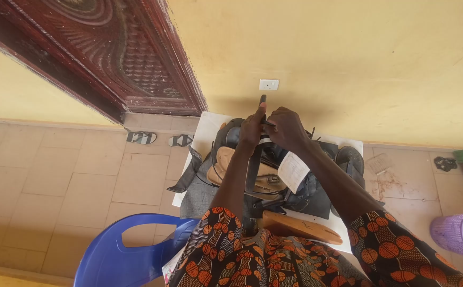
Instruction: The person sits at a table and uses a small tool to scrape and clean the sole and edges of a black sandal. They repeatedly turn the sandal over, work along the strap and sole, and place it back on the table after finishing.
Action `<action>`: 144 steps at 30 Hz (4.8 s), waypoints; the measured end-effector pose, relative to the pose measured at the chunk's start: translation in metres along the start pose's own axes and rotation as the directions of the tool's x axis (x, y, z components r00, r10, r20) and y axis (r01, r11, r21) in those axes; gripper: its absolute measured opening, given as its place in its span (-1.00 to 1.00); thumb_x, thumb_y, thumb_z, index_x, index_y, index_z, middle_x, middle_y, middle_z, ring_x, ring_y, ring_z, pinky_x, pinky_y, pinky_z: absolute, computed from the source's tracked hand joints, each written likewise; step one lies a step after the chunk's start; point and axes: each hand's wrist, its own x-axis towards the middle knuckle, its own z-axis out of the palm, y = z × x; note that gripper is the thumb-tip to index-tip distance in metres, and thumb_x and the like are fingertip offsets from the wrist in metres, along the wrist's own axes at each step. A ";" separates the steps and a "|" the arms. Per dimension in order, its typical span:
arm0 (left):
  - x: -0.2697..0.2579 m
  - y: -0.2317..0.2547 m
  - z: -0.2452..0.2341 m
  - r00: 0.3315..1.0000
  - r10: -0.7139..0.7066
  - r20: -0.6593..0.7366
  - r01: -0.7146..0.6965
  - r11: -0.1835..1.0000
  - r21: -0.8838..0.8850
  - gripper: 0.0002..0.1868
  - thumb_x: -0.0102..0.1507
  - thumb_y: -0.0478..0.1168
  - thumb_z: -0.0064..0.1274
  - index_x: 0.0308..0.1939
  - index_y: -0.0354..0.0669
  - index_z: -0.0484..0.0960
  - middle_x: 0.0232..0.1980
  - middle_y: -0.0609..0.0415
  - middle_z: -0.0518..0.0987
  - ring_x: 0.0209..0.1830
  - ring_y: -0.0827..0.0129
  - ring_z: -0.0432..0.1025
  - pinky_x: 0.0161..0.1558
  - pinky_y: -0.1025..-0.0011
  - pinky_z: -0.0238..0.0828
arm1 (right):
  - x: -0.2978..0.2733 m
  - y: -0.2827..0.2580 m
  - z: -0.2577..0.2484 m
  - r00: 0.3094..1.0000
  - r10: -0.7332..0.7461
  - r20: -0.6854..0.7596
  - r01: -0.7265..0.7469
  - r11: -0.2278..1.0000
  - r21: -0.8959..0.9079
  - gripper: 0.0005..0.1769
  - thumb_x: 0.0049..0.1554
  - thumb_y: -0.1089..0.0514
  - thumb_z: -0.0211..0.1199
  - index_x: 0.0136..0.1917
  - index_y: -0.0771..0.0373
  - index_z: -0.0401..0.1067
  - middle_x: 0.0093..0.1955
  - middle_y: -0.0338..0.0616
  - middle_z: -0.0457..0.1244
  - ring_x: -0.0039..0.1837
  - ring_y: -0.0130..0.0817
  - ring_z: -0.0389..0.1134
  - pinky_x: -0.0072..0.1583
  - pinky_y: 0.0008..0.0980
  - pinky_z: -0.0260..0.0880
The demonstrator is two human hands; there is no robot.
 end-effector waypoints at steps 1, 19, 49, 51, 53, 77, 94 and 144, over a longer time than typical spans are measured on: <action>-0.002 0.004 0.001 1.000 0.005 -0.003 -0.005 1.000 0.000 0.06 0.14 0.70 -0.03 0.29 -0.14 0.59 0.17 -0.29 0.56 0.35 -0.26 0.34 0.38 -0.30 0.16 | -0.001 -0.003 -0.001 1.000 -0.005 -0.002 0.005 1.000 0.000 -0.78 0.13 0.17 0.37 -0.34 0.24 0.52 -0.43 -0.04 0.26 -0.22 0.01 0.36 -0.12 -0.10 0.44; 0.040 0.023 0.039 0.960 -0.280 -0.018 0.253 0.891 -0.377 -0.03 0.11 0.64 0.03 0.08 -0.20 0.60 0.42 -0.35 0.30 0.42 -0.18 0.22 0.43 -0.35 0.07 | 0.004 -0.019 -0.018 0.821 -0.233 -0.521 0.073 0.948 -0.310 -0.74 0.24 0.16 0.43 -0.26 0.25 0.50 -0.36 -0.16 0.13 -0.16 -0.20 0.31 -0.08 -0.40 0.40; -0.049 0.063 0.001 0.968 0.090 -0.233 -0.116 0.988 -0.098 0.16 -0.05 0.46 0.38 0.43 -0.08 0.33 0.24 -0.30 0.28 0.38 -0.16 0.25 0.44 -0.06 0.10 | 0.002 -0.062 -0.066 0.959 0.272 -0.078 -0.212 0.873 0.439 -0.80 0.01 0.28 0.56 -0.15 0.30 0.54 -0.21 0.14 0.35 0.02 0.02 0.44 0.05 -0.09 0.57; -0.047 0.061 0.005 0.948 0.104 -0.301 -0.145 0.983 -0.116 0.17 -0.03 0.49 0.33 0.42 -0.13 0.29 0.29 -0.34 0.22 0.41 -0.17 0.21 0.42 -0.15 0.10 | 0.000 -0.047 -0.049 0.933 0.346 -0.098 -0.228 0.779 0.584 -0.82 0.07 0.27 0.53 -0.09 0.33 0.55 -0.16 0.15 0.34 0.06 -0.15 0.41 0.08 -0.13 0.55; -0.041 0.049 0.005 0.933 0.119 -0.340 -0.165 0.980 -0.111 0.15 -0.02 0.50 0.34 0.40 -0.11 0.27 0.26 -0.32 0.21 0.39 -0.17 0.22 0.41 -0.17 0.10 | 0.000 -0.061 -0.054 0.904 0.400 -0.152 -0.231 0.756 0.612 -0.86 0.19 0.16 0.47 -0.07 0.26 0.58 -0.12 0.02 0.37 0.11 -0.20 0.41 0.09 -0.13 0.54; -0.036 0.053 -0.025 0.941 0.061 -0.333 -0.166 0.940 -0.297 0.24 0.11 0.43 0.26 0.48 -0.26 -0.10 0.38 -0.51 0.12 0.40 -0.29 0.19 0.34 -0.37 0.17 | -0.005 -0.064 -0.059 0.975 0.142 -0.169 -0.090 0.956 0.280 -0.52 0.04 0.46 0.19 0.19 0.11 0.48 0.08 0.01 0.25 0.00 0.01 0.39 -0.14 -0.08 0.48; -0.014 -0.002 -0.015 0.850 -0.284 0.443 0.396 0.900 -0.183 -0.18 -0.09 -0.18 0.58 0.21 -0.30 0.61 -0.04 -0.20 0.68 -0.23 -0.02 0.66 -0.24 0.00 0.70 | -0.037 -0.007 -0.031 0.967 -0.192 -0.169 0.131 0.938 -0.320 -0.83 0.22 0.12 0.22 0.08 0.12 0.51 0.13 -0.33 0.30 0.19 -0.28 0.41 0.06 -0.35 0.50; 0.034 -0.038 -0.001 0.796 0.018 0.605 0.191 0.941 -0.280 -0.11 0.03 -0.30 0.45 0.45 -0.18 0.48 0.09 -0.40 0.61 -0.02 -0.26 0.57 -0.14 -0.05 0.62 | -0.012 -0.060 -0.096 0.959 0.165 -0.232 -0.158 0.986 0.046 -0.30 0.00 -0.25 0.52 0.32 0.04 0.50 0.40 -0.02 0.20 0.46 0.08 0.19 0.29 0.14 0.36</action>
